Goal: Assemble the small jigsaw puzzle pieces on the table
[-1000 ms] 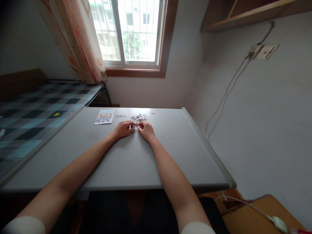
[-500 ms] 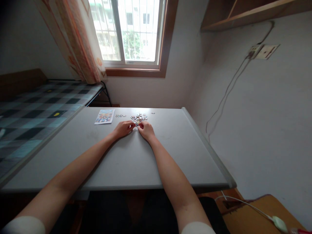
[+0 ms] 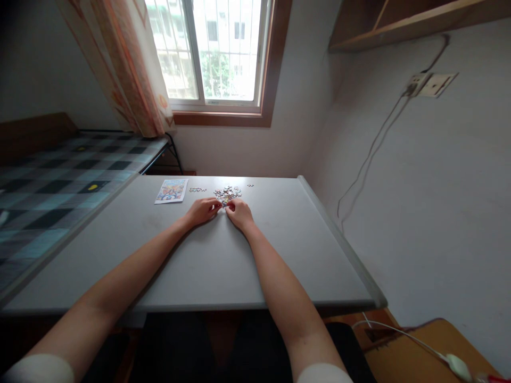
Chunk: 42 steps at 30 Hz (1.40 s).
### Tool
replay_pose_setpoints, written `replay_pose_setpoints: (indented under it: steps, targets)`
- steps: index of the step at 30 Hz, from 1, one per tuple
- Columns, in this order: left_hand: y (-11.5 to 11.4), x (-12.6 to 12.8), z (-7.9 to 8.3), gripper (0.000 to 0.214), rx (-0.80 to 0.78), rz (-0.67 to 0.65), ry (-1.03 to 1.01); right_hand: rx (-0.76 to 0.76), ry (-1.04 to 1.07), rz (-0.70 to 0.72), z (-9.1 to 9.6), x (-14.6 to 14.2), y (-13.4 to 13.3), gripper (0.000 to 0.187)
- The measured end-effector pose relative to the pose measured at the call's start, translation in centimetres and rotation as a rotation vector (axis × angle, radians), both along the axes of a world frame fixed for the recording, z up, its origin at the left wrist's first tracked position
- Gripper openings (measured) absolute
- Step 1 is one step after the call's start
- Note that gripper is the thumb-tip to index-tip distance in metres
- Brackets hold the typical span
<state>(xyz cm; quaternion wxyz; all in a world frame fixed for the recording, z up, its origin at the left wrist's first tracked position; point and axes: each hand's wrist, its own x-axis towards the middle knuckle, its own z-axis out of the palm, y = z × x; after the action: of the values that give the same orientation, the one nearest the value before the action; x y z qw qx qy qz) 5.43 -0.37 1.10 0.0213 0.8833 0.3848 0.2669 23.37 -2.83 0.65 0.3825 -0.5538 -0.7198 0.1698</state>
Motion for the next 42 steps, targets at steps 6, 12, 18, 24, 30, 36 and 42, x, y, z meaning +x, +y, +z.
replay_pose_setpoints:
  steps: [6, 12, 18, 24, 30, 36, 42]
  targets:
    - [-0.17, 0.00, 0.25, 0.023, -0.020, -0.006, -0.008, -0.004, -0.005, -0.001, -0.07, 0.05, 0.03, 0.011]
    - [-0.09, 0.02, 0.14, 0.022, -0.014, 0.007, -0.003, -0.002, -0.012, -0.002, 0.09, 0.03, -0.10, 0.011]
    - [-0.18, 0.02, 0.26, 0.021, -0.024, -0.001, -0.004, -0.008, -0.011, -0.002, 0.08, 0.03, -0.09, 0.011]
    - [-0.20, 0.06, 0.29, 0.021, -0.019, 0.004, 0.000, -0.005, -0.011, 0.002, -0.07, 0.07, 0.06, 0.012]
    - [-0.11, 0.05, 0.19, 0.022, -0.024, -0.001, -0.005, -0.009, -0.014, -0.002, -0.04, 0.10, 0.03, 0.012]
    - [0.05, 0.00, -0.02, 0.023, -0.021, 0.003, -0.005, -0.008, -0.010, -0.003, 0.12, 0.02, -0.06, 0.012]
    - [0.06, 0.00, -0.09, 0.023, -0.017, 0.010, -0.007, -0.014, -0.017, -0.006, 0.27, 0.00, -0.16, 0.012]
